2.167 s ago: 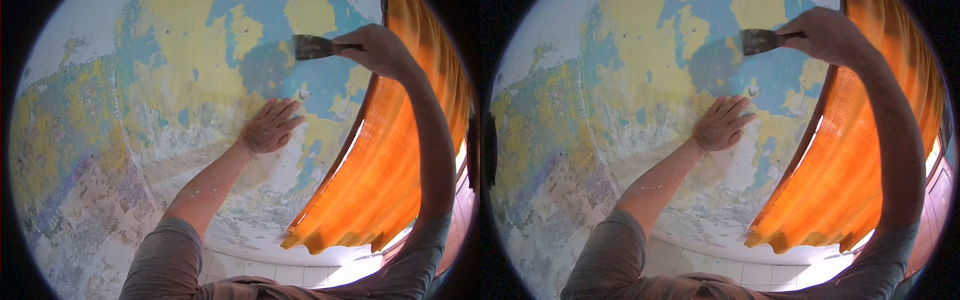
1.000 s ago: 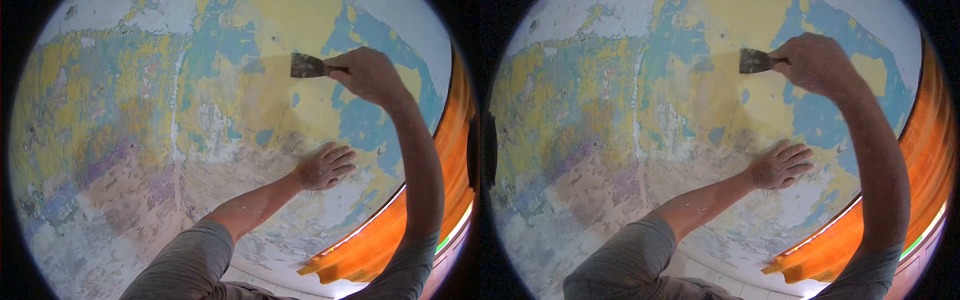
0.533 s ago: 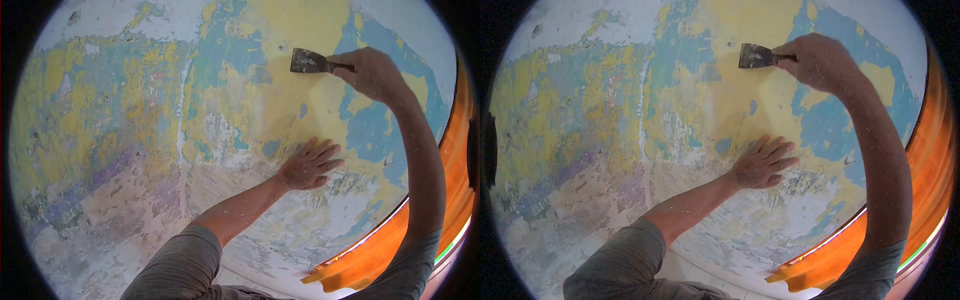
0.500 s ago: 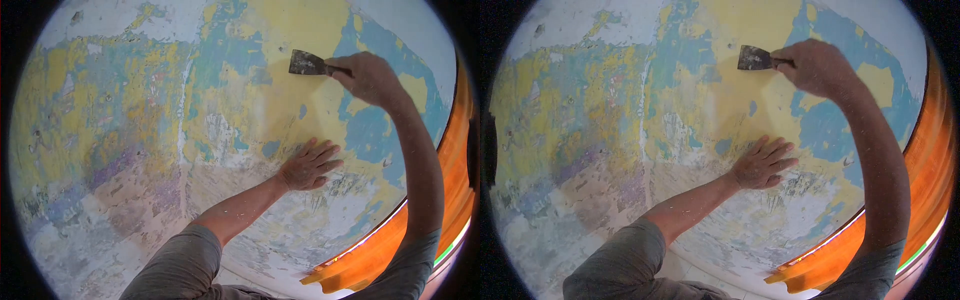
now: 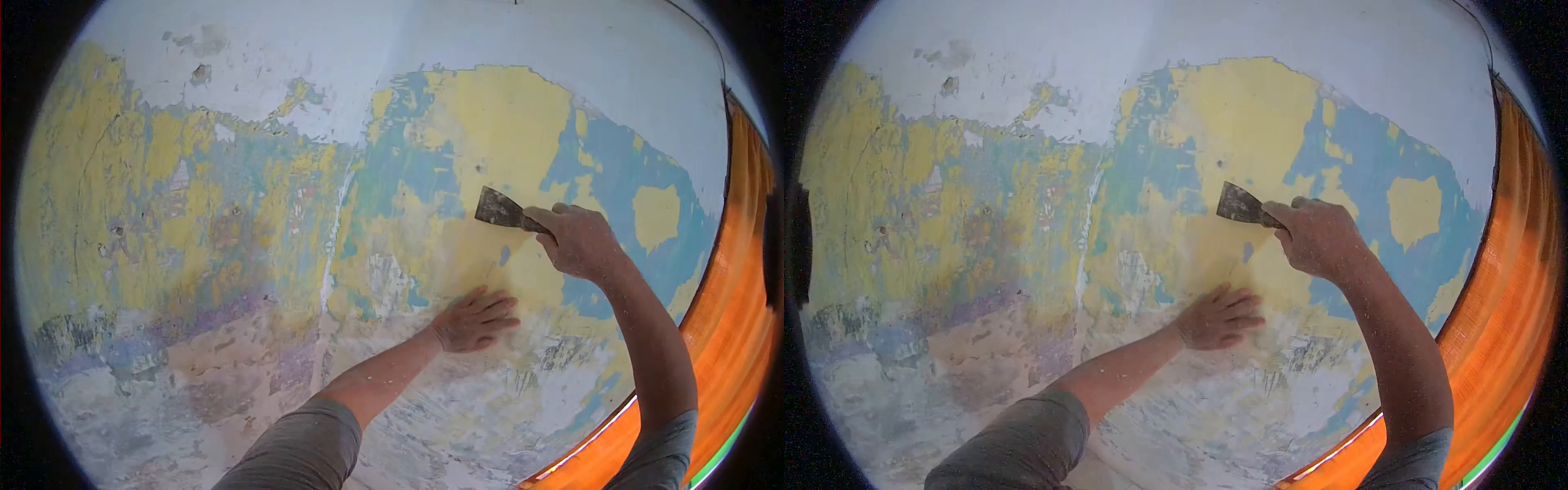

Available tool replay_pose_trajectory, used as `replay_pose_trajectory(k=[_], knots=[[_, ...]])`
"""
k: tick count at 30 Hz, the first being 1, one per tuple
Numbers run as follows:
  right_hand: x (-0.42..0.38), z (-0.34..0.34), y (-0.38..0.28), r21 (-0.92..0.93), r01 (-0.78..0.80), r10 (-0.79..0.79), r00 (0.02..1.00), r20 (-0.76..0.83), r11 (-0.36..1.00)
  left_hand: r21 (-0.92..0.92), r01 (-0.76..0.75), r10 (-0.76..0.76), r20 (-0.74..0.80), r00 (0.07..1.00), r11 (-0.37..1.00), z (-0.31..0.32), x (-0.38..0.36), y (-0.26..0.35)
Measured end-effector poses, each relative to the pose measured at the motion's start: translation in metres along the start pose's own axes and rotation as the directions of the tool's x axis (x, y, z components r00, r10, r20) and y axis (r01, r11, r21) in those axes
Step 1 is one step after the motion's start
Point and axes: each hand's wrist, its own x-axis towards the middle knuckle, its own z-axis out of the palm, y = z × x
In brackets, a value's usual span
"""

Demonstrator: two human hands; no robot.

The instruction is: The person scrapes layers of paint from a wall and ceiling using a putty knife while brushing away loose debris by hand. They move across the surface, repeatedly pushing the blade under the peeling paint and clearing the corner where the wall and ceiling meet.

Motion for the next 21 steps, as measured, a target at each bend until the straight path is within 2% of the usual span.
replay_pose_trajectory(k=[4,9,11,13,14,16,17,19,21], knots=[[0.005,-0.002,-0.025,-0.037,0.003,-0.001,0.998,0.068,0.999,0.029,0.045,-0.046,0.022,0.999,0.999,-0.019,-0.045,-0.042],[0.014,0.001,-0.074,-0.161,-0.144,0.160,0.983,0.093,0.976,0.013,0.021,-0.022,0.079,0.997,1.000,-0.060,-0.091,-0.114],[0.022,0.003,-0.088,-0.190,-0.157,0.178,0.979,0.099,0.969,-0.007,-0.009,0.010,0.121,0.993,1.000,-0.080,-0.102,-0.146],[0.029,0.000,-0.097,-0.222,-0.167,0.194,0.975,0.106,0.961,0.033,0.043,-0.050,0.253,0.966,0.999,-0.100,-0.104,-0.167],[0.033,-0.005,-0.101,-0.270,-0.156,0.192,0.975,0.114,0.950,0.011,0.039,-0.041,0.256,0.966,0.999,-0.110,-0.106,-0.177],[0.036,-0.013,-0.101,-0.312,-0.146,0.188,0.976,0.110,0.939,0.118,0.179,-0.202,0.221,0.954,0.977,-0.123,-0.110,-0.196],[0.039,-0.016,-0.102,-0.315,-0.149,0.194,0.974,0.117,0.937,0.109,0.178,-0.198,0.223,0.955,0.978,-0.126,-0.111,-0.205],[0.045,-0.019,-0.104,-0.341,-0.174,0.245,0.953,0.177,0.924,0.175,0.251,-0.282,0.179,0.943,0.952,-0.129,-0.111,-0.214],[0.057,-0.007,-0.109,-0.339,-0.167,0.230,0.961,0.155,0.926,0.194,0.279,-0.323,0.256,0.911,0.941,-0.129,-0.105,-0.210]])
